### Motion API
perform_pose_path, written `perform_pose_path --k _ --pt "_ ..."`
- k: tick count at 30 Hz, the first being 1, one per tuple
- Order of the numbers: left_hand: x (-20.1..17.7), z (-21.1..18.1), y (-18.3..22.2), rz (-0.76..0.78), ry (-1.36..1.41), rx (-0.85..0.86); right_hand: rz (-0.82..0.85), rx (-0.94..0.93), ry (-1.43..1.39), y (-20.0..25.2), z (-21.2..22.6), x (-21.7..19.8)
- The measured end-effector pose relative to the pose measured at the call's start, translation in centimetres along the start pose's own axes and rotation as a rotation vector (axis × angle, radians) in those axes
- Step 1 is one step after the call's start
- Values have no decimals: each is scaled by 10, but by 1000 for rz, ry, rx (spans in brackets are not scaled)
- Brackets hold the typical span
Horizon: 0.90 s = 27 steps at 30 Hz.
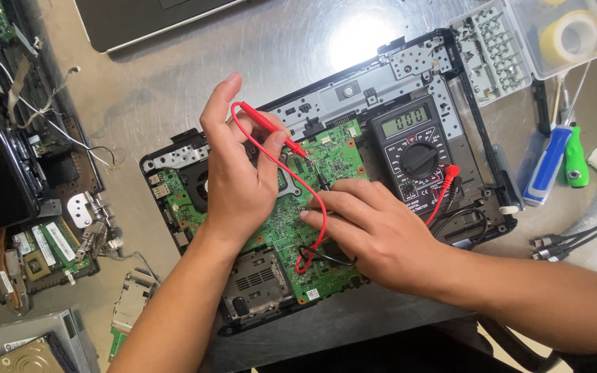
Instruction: Diagnosing a laptop motherboard using a digital multimeter to test circuit points
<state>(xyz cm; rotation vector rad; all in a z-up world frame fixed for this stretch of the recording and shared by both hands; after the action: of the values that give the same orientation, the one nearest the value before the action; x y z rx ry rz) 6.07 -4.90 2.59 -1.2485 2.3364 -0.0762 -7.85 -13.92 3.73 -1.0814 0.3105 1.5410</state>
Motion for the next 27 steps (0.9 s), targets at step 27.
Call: perform_pose_path --k 27 --pt "-48 -126 63 -198 -136 841 -851 127 -608 19 -41 -120"
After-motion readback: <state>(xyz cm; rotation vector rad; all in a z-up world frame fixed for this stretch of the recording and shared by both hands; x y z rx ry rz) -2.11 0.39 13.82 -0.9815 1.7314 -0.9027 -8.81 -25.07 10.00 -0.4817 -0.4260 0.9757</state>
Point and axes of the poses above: each hand's wrist, its own y-axis away from the middle knuckle, its own x-axis out of the palm, z = x × y, the point moved 8 cm from there along -y, towards the middle knuckle, and after that the axes turned 3 degrees about -y, right-handed, at the moved point
